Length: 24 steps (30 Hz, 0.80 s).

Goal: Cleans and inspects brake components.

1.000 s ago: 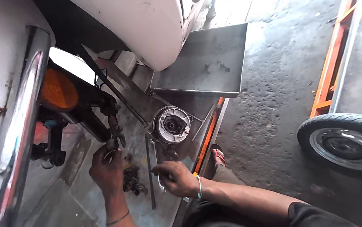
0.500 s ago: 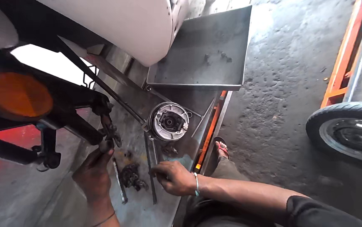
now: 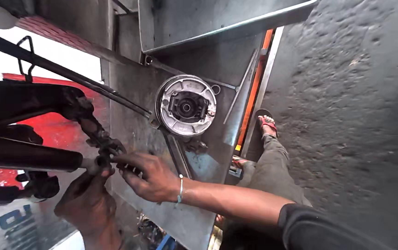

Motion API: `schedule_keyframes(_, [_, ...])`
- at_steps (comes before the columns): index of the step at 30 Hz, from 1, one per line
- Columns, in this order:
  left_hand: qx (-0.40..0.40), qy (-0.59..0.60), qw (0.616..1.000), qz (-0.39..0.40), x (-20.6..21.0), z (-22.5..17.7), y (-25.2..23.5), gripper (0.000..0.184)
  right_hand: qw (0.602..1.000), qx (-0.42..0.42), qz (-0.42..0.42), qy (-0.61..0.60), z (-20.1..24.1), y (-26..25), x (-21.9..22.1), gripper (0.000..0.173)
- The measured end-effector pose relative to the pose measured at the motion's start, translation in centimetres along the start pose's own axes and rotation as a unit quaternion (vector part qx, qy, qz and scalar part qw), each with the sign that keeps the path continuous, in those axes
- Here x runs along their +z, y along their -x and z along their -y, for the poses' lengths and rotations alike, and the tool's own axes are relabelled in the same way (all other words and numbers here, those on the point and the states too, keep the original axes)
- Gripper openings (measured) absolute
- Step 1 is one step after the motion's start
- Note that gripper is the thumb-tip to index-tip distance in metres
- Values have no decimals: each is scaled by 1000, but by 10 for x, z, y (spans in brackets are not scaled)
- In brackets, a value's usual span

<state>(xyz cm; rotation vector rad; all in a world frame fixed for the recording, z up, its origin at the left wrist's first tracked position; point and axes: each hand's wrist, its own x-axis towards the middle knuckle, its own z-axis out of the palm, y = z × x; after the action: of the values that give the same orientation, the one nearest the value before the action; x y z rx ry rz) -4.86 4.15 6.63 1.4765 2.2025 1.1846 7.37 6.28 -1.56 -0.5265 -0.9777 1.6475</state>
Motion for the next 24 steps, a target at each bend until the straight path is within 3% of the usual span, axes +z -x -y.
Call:
schedule_keyframes(3, [-3, 19, 999, 27, -6, 2, -3, 22, 999, -17, -34, -23, -9, -3, 8, 26])
schedule_keyframes(7, [9, 48, 992, 114, -28, 12, -12, 8, 994, -24, -84, -62, -18, -5, 11, 22])
schedule_keyframes(10, [41, 26, 985, 163, -37, 14, -23, 10, 994, -26, -83, -66, -24, -5, 8, 22])
schedule_keyframes(24, [126, -55, 963, 232, -54, 17, -38, 14, 987, -74, -99, -104, -28, -2, 22, 18])
